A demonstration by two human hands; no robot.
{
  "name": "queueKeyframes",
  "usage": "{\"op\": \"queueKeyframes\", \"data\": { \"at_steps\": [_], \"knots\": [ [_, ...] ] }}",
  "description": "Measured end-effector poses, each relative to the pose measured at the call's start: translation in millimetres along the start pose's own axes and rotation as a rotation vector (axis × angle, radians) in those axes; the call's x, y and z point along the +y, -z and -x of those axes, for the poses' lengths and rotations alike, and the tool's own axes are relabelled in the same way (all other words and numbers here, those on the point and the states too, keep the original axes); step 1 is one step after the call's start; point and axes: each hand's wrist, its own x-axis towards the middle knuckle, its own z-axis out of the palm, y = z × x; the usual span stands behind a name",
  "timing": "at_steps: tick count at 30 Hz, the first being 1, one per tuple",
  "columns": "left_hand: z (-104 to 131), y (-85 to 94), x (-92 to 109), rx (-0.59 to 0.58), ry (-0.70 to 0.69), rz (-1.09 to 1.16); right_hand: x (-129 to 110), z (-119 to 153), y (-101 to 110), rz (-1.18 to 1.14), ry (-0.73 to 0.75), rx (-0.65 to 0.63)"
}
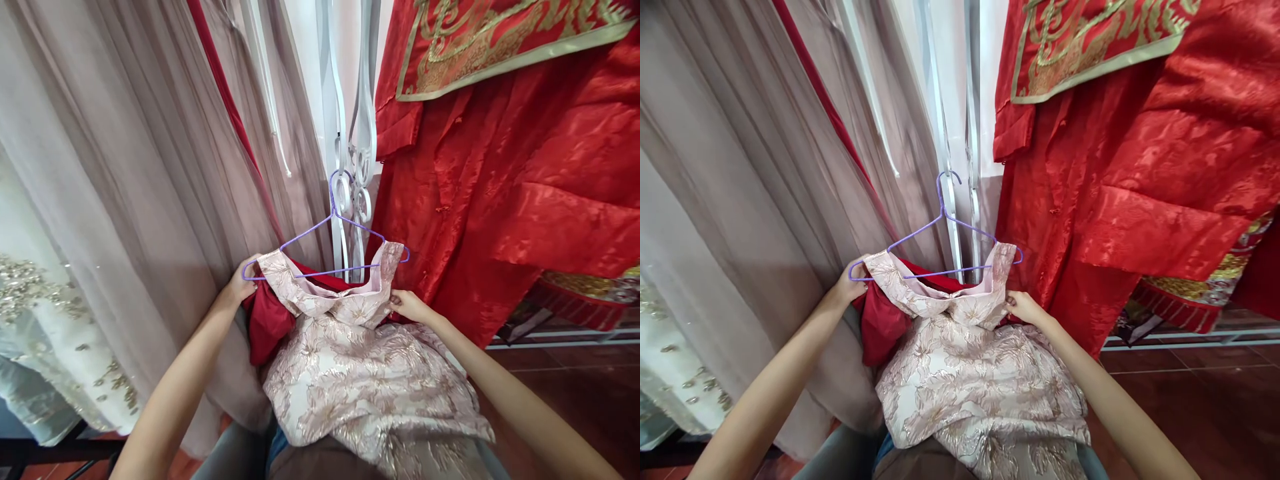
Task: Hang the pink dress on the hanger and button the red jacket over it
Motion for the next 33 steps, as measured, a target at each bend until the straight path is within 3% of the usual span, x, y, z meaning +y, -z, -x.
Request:
{"op": "queueKeyframes", "data": {
  "at_steps": [4,8,11,15,18,22,27,30,33],
  "knots": [
    [3.5,12.9,21.2,-0.262,0.112,0.254,6.7,-0.1,1.2,-0.101,-0.028,-0.023],
    [5.3,22.5,35.4,-0.445,0.124,0.17,13.3,7.6,4.4,-0.173,-0.054,-0.026],
    [0.5,23.8,32.3,-0.408,0.112,0.029,15.8,12.7,1.3,-0.146,-0.065,-0.02],
    [-10.2,17.4,18.0,-0.22,0.04,-0.011,10.3,6.3,-12.8,-0.039,-0.014,0.041],
    [-14.7,9.8,14.8,-0.105,0.073,0.009,1.3,-5.1,-23.3,0.029,0.058,0.139],
    [-13.7,5.3,22.2,-0.073,0.067,-0.017,-9.8,-16.2,-25.9,0.091,0.11,0.226],
    [-13.8,8.1,25.7,-0.157,0.021,-0.094,-23.7,-24.6,-0.1,0.15,0.104,0.393],
    [-16.0,8.9,23.5,-0.166,-0.012,-0.126,-34.0,-29.6,28.3,0.156,0.111,0.518],
    [-17.3,9.0,22.2,-0.162,-0.04,-0.13,-42.9,-31.7,60.4,0.131,0.173,0.558]
  ]
}}
